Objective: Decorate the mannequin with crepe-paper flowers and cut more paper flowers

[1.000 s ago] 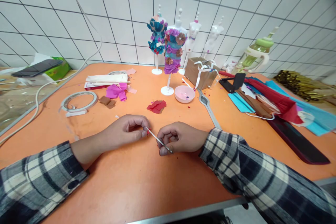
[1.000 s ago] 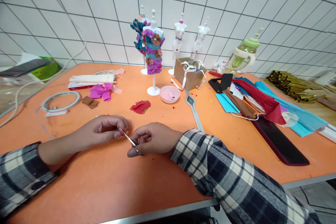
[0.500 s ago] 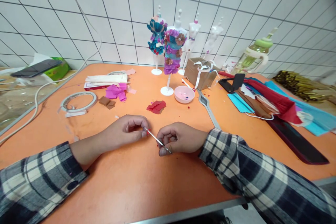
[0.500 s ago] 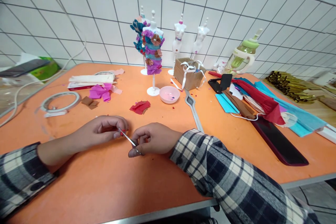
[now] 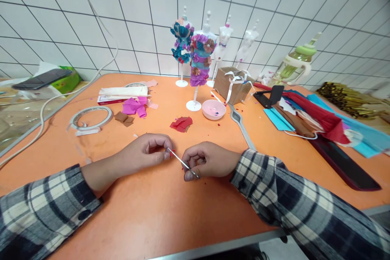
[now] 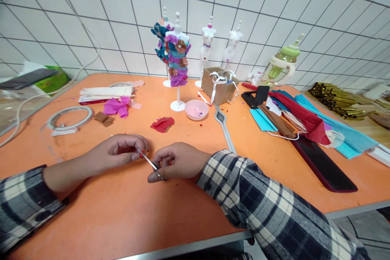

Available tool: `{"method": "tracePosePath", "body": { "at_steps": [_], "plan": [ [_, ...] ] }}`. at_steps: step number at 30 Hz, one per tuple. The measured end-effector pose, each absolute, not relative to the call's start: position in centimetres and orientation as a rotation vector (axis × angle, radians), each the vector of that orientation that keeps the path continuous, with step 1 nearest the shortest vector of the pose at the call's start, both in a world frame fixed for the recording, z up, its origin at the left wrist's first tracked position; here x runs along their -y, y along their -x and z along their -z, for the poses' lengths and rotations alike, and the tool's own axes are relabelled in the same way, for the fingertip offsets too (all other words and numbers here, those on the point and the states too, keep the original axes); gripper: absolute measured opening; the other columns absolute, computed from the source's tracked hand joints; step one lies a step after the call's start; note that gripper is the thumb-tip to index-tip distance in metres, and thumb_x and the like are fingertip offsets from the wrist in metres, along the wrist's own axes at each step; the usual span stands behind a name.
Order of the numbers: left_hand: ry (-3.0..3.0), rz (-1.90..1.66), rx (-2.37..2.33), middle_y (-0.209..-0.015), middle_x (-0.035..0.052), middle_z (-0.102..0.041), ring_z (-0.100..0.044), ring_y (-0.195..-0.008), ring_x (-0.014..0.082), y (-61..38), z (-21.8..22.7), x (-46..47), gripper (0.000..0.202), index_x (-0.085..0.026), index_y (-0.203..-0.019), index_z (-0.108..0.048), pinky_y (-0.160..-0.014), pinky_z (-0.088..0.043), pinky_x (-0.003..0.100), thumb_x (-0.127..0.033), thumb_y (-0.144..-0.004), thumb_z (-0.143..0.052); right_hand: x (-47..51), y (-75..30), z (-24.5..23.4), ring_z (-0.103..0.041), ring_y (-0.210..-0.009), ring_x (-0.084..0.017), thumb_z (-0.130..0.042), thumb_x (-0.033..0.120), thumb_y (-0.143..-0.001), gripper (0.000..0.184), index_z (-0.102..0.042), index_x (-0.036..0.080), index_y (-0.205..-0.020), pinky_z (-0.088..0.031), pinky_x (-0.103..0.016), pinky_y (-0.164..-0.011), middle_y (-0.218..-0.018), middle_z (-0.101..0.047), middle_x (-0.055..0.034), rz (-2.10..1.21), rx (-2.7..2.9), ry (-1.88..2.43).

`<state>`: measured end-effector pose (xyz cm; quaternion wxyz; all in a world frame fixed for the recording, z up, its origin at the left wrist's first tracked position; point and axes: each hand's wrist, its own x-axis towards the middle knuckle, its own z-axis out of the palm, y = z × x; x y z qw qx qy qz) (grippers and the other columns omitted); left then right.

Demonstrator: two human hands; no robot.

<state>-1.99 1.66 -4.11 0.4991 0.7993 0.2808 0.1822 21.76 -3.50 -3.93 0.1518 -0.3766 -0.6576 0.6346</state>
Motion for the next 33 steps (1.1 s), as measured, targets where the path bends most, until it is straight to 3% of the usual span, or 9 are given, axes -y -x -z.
{"method": "tracePosePath", "body": {
  "at_steps": [33],
  "plan": [
    [-1.924, -0.417, -0.687, -0.079, 0.0028, -0.064, -0.059, -0.075, 0.0172, 1.98, 3.97, -1.74, 0.019, -0.017, -0.076, -0.061, -0.07, -0.05, 0.025, -0.034, -0.083, -0.065, 3.52, -21.84, 4.23, -0.053, -0.057, -0.008, -0.082, 0.045, -0.069, 0.036, -0.067, 0.016, -0.084, -0.037, -0.02, -0.055, -0.065, -0.063, 0.0036, -1.854, 1.865, 1.061]
  ]
}}
